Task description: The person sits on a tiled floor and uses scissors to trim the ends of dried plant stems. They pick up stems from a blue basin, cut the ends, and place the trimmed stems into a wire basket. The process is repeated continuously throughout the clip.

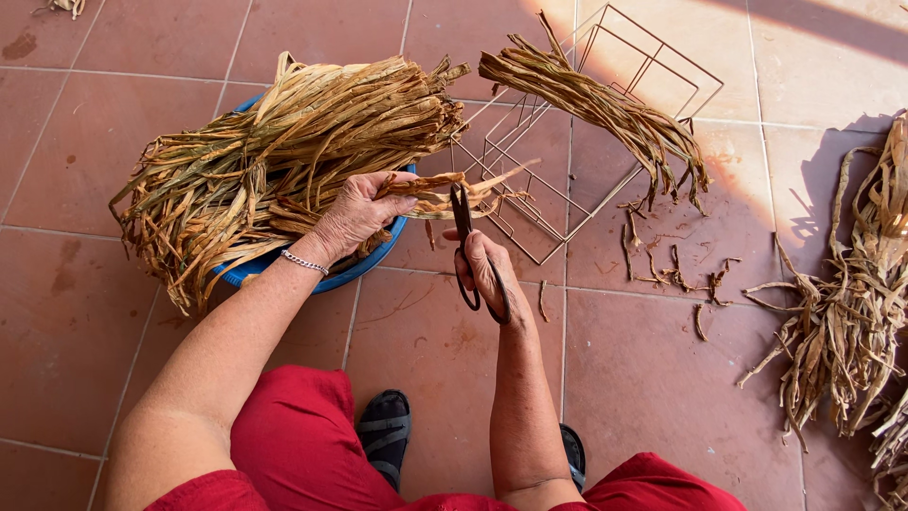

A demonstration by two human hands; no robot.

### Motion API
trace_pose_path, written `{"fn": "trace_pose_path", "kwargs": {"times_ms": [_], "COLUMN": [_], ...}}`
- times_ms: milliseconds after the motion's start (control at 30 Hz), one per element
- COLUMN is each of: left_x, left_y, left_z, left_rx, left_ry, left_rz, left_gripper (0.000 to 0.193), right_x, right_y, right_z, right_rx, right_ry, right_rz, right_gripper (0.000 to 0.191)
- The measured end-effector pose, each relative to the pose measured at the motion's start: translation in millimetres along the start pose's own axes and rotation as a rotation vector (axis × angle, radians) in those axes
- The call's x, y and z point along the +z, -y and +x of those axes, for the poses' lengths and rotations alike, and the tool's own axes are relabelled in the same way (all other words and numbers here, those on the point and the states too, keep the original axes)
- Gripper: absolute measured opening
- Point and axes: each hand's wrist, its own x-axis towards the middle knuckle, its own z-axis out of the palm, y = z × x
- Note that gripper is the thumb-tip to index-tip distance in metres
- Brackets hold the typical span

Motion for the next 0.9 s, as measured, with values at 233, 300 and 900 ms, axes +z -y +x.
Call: {"fn": "trace_pose_path", "kwargs": {"times_ms": [233, 300, 900], "left_x": [-2.7, -1.3, -8.6], "left_y": [-1.8, -5.5, -2.9], "left_z": [-0.6, -1.8, 3.0], "left_rx": [0.104, 0.002, -0.116], "left_ry": [0.182, 0.208, 0.005], "left_rz": [0.162, 0.158, -0.026], "left_gripper": [0.028, 0.029, 0.023], "right_x": [6.0, 7.7, 0.2], "right_y": [-2.8, -0.7, -13.2], "right_z": [6.2, 6.7, 6.5], "right_rx": [-0.048, -0.085, -0.163], "right_ry": [-0.019, -0.092, -0.429], "right_rz": [-0.009, -0.130, 0.099], "right_gripper": [0.074, 0.073, 0.084]}}
